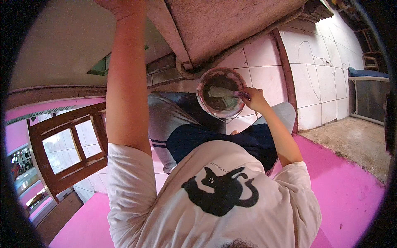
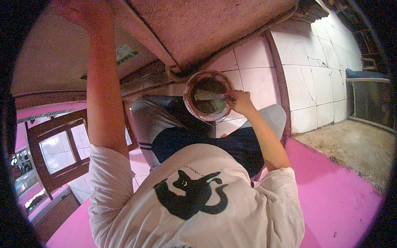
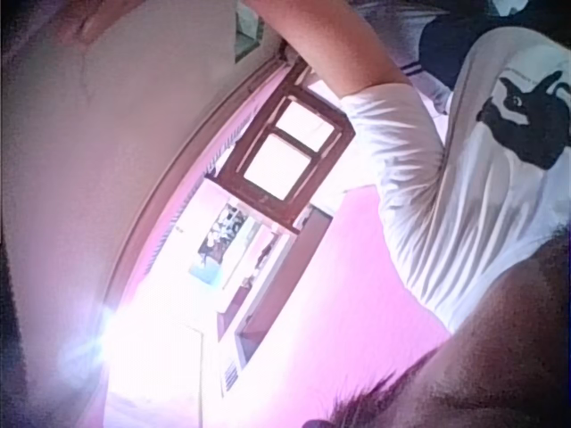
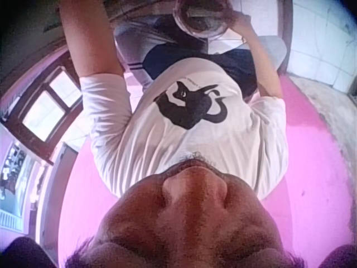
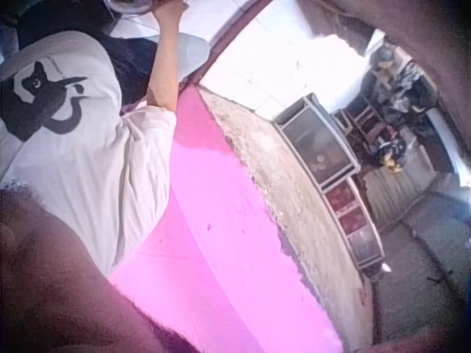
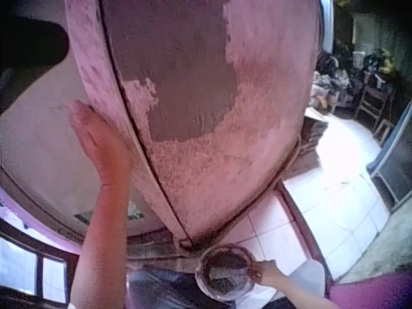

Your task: The person applies a gray mortar mixture to a damaged wall section using a trowel, periodically scooping more material from a small bucket.

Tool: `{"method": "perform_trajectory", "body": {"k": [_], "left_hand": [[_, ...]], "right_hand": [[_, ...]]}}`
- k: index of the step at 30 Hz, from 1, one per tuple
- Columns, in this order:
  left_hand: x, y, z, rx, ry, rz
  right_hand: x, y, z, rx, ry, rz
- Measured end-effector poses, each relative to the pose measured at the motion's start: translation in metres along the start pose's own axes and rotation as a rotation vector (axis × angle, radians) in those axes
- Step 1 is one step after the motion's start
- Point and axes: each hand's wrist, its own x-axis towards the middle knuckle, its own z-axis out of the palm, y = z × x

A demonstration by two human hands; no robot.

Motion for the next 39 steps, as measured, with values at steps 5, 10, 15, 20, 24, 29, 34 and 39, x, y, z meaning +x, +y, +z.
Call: {"method": "perform_trajectory", "body": {"k": [5, 10, 15, 20, 24, 29, 34, 39], "left_hand": [[0.003, -0.020, 0.004, -0.048, 0.067, 0.050], [-0.009, -0.031, -0.007, 0.144, 0.051, 0.134], [-0.005, -0.009, -0.008, 0.104, -0.051, 0.174], [-0.002, -0.004, -0.007, 0.004, 0.019, 0.091], [-0.004, -0.002, -0.008, 0.029, -0.008, 0.097], [-0.004, -0.007, -0.007, 0.028, 0.002, 0.077], [-0.005, -0.002, -0.010, 0.018, -0.003, 0.020], [-0.006, 0.000, -0.005, 0.015, 0.034, 0.021]], "right_hand": [[-0.024, -0.013, -0.016, 0.279, -0.007, 0.148], [-0.043, -0.004, -0.022, 0.433, 0.006, 0.164], [-0.050, -0.052, -0.096, 0.480, 0.224, -0.049], [-0.045, -0.120, -0.196, 0.305, 0.428, -0.121], [-0.041, -0.165, -0.266, -0.036, 0.615, -0.184], [-0.040, -0.213, -0.328, -0.131, 0.744, -0.291], [-0.039, -0.261, -0.366, -0.233, 0.739, -0.418], [-0.031, -0.291, -0.389, -0.415, 0.725, -0.459]]}}
